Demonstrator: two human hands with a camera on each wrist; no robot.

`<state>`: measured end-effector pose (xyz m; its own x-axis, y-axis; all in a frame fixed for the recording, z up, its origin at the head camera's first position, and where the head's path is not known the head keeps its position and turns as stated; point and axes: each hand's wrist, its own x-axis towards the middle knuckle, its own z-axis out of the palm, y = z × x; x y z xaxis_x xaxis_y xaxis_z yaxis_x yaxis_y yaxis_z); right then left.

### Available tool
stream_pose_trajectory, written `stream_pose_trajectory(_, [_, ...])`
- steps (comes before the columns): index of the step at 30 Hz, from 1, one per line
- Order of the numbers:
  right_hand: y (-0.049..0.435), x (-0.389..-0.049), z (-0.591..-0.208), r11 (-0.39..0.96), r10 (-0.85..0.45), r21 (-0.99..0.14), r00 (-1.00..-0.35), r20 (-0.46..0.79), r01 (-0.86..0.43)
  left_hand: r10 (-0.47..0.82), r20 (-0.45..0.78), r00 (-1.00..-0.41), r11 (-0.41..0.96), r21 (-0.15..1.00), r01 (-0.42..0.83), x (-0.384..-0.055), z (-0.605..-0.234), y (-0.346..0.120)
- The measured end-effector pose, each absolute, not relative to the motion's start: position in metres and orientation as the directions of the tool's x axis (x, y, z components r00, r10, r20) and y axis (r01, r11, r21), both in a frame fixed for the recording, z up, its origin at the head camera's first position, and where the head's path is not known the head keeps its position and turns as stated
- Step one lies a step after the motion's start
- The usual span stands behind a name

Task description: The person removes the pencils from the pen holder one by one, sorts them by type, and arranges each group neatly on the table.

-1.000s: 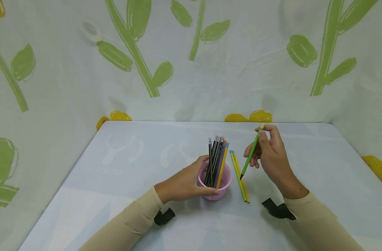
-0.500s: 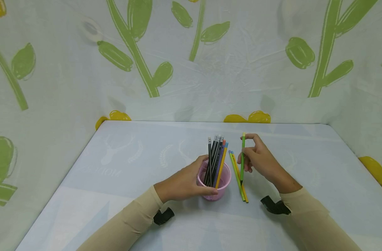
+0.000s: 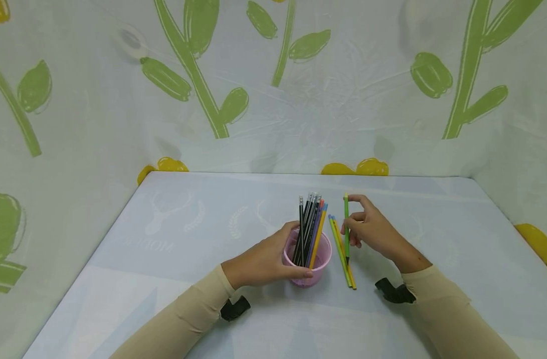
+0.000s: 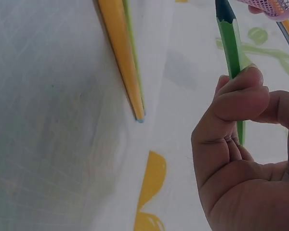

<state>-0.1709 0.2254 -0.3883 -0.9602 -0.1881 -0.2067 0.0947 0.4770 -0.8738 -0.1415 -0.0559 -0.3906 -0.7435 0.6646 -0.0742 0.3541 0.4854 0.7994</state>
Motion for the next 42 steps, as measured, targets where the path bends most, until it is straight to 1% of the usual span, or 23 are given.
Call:
stream_pose_trajectory(5, [0.227,-0.173,-0.393,0.513,-0.196,-0.852,-0.952,-0.233,0.103,0.666,-0.075,-0.742,0.483,0.801,0.353,-0.141,-0.391,-0.056])
stream_pose_trajectory(13, [0.229,-0.174,-0.396,0.557,-0.213,-0.827,-0.949,-0.232,0.077,0.669,-0.080,-0.739,0.476,0.810,0.343,-0.142,-0.391,-0.055])
stream_pose_trajectory(20, [0.231,-0.176,-0.400,0.654,-0.194,-0.750,-0.936,-0.295,0.101,0.669,-0.077,-0.739,0.483,0.801,0.354,-0.142,-0.391,-0.055])
stream_pose_trajectory(25, [0.233,-0.176,-0.403,0.697,-0.211,-0.711,-0.922,-0.325,0.091,0.663,-0.084,-0.744,0.495,0.794,0.352,-0.142,-0.392,-0.054])
stream_pose_trajectory(34, [0.234,-0.173,-0.407,0.753,-0.233,-0.656,-0.915,-0.329,0.044,0.670,-0.077,-0.738,0.482,0.801,0.354,-0.142,-0.391,-0.054])
stream_pose_trajectory(38, [0.233,-0.175,-0.407,0.772,-0.232,-0.635,-0.921,-0.312,0.021,0.665,-0.075,-0.743,0.483,0.802,0.351,-0.142,-0.390,-0.055])
stream_pose_trajectory(42, [0.232,-0.175,-0.407,0.789,-0.226,-0.614,-0.920,-0.319,0.019,0.663,-0.077,-0.745,0.482,0.805,0.346,-0.142,-0.390,-0.056])
